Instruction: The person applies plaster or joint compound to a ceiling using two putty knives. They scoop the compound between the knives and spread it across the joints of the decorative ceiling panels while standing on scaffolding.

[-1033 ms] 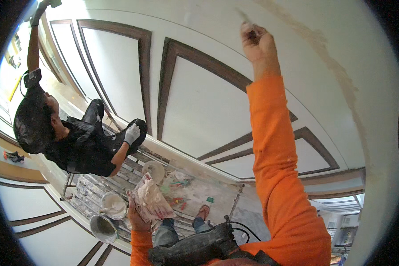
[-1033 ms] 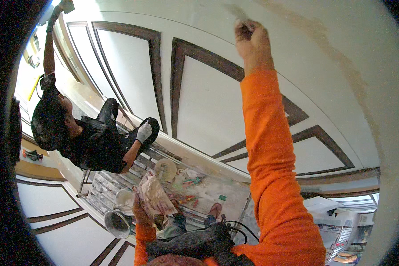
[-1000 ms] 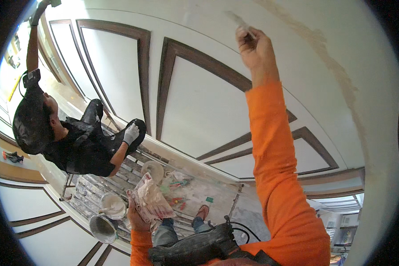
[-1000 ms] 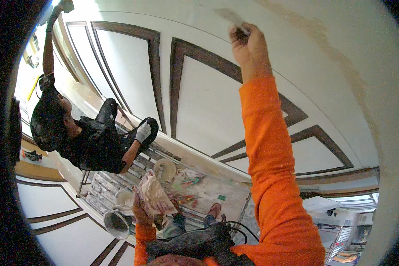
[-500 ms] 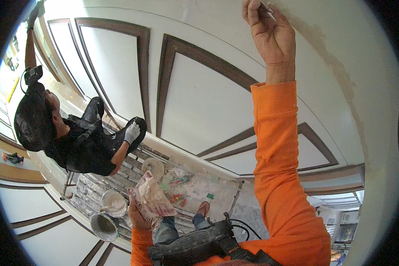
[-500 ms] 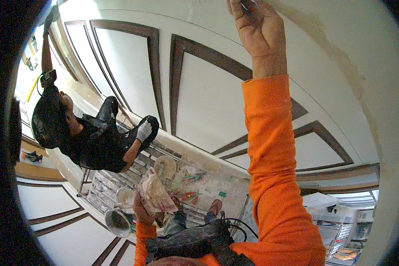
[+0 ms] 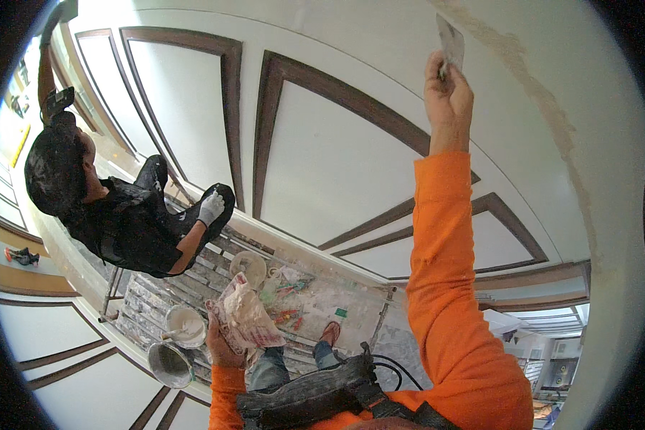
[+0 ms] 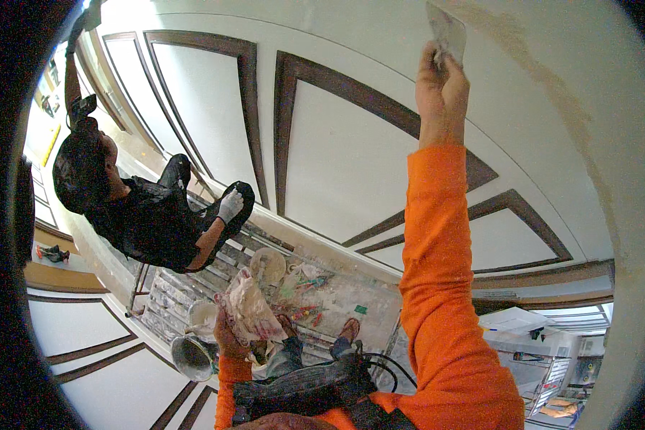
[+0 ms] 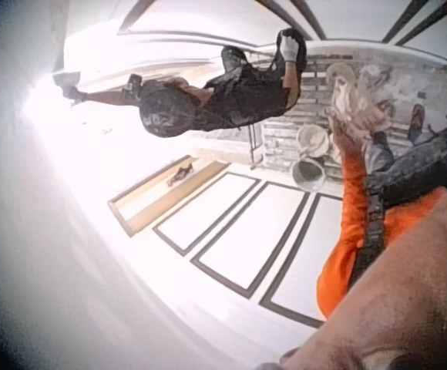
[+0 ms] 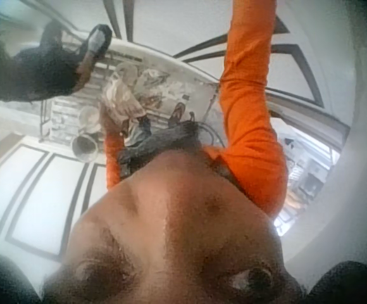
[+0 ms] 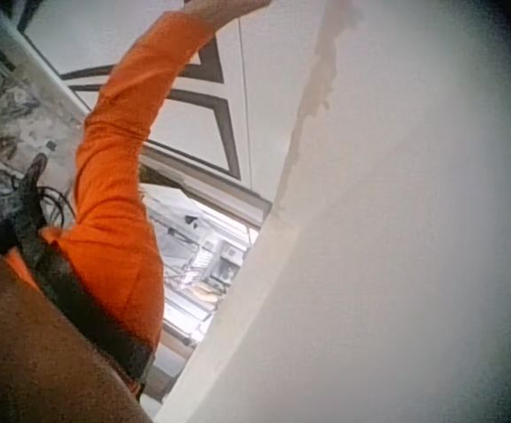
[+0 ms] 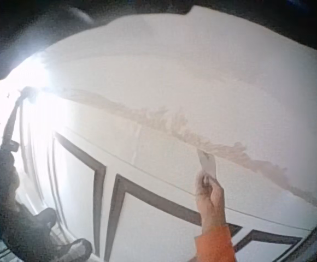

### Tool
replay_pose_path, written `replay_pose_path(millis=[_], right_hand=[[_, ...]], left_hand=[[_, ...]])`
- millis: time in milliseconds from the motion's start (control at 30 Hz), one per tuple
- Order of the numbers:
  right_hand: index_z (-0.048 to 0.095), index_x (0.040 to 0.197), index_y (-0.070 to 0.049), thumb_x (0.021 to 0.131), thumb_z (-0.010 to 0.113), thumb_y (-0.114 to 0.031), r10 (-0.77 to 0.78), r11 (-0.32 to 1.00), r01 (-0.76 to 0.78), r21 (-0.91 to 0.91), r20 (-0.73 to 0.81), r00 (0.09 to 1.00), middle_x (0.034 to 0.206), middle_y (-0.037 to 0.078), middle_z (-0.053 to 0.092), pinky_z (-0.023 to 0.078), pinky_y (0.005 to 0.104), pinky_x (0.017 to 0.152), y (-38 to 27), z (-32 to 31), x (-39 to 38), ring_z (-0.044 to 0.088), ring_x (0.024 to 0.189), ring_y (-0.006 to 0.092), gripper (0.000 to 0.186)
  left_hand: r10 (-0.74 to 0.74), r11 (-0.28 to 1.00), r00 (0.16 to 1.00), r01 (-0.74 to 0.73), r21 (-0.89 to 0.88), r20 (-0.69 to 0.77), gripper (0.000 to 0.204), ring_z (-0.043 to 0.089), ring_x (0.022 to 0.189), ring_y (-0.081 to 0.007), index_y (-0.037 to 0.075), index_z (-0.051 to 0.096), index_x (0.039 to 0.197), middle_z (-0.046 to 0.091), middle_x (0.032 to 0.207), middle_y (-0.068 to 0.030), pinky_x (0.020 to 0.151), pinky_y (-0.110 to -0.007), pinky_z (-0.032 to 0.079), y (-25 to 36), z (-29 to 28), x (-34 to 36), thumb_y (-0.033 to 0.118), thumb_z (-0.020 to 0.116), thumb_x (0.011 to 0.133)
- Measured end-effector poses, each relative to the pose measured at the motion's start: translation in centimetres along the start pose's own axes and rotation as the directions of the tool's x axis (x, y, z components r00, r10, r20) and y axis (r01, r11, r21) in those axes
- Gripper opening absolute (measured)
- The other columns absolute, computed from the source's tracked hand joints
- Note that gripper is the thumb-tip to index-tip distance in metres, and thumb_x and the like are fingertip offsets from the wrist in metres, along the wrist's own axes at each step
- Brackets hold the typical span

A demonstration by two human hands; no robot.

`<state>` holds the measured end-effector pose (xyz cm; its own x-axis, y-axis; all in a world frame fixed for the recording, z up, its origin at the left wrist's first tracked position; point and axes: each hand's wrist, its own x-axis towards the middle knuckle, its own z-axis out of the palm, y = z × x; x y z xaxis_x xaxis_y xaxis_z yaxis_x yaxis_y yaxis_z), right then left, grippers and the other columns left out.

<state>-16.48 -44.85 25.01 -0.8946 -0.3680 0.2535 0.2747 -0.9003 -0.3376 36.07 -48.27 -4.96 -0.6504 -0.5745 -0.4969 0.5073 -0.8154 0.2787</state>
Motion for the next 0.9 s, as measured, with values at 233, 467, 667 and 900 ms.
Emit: replay_pose_path(millis=[233,467,667,900], right_hand=[[0.06,0.104,0.006,0.093,0.057,-0.005,0.108,0.429,0.054,-0.902,0.11,0.988,0.098,0.015,0.063,0.058,0.0311,0.074,5.5,5.3,-11.5,0.063,0.086,0.0185,0.016],[0.065,0.099,-0.005,0.085,0.064,-0.008,0.378,-0.692,0.718,0.073,0.884,0.274,0.096,0.011,0.064,0.053,0.0377,0.074,1.9,15.2,-10.5,0.064,0.087,0.0276,0.014],[0.064,0.103,-0.003,0.08,0.065,-0.003,0.503,-0.759,0.574,0.306,0.836,0.22,0.091,0.012,0.058,0.053,0.039,0.073,0.5,18.0,-9.5,0.06,0.087,0.0305,0.022],[0.061,0.112,-0.003,0.071,0.066,0.0,0.043,-0.861,0.493,-0.126,0.947,0.318,0.099,0.017,0.055,0.053,0.0416,0.077,5.0,9.4,-6.2,0.059,0.094,0.0348,0.041]], left_hand=[[-0.028,0.998,0.999,0.03,-0.064,0.031,0.051,0.048,0.129,-0.03,0.007,0.037,0.146,0.047,0.143,-0.0129,0.106,-0.045,0.041,-1.0,-1.4,0.7,0.034,0.043,0.102],[0.049,0.999,0.989,-0.049,-0.003,0.138,0.051,0.047,0.13,-0.0289,0.007,0.038,0.145,0.046,0.145,-0.0129,0.109,-0.044,0.038,0.1,-0.9,-0.1,0.034,0.043,0.102],[0.083,0.995,0.99,-0.076,-0.071,0.112,0.057,0.046,0.131,-0.0312,0.008,0.031,0.149,0.043,0.147,-0.0135,0.109,-0.047,0.037,1.4,-0.6,-0.3,0.037,0.045,0.102],[0.088,0.989,0.996,-0.083,-0.12,0.034,0.051,0.051,0.126,-0.0307,0.005,0.039,0.144,0.048,0.142,-0.014,0.107,-0.046,0.04,1.2,-1.6,0.1,0.035,0.044,0.102]])
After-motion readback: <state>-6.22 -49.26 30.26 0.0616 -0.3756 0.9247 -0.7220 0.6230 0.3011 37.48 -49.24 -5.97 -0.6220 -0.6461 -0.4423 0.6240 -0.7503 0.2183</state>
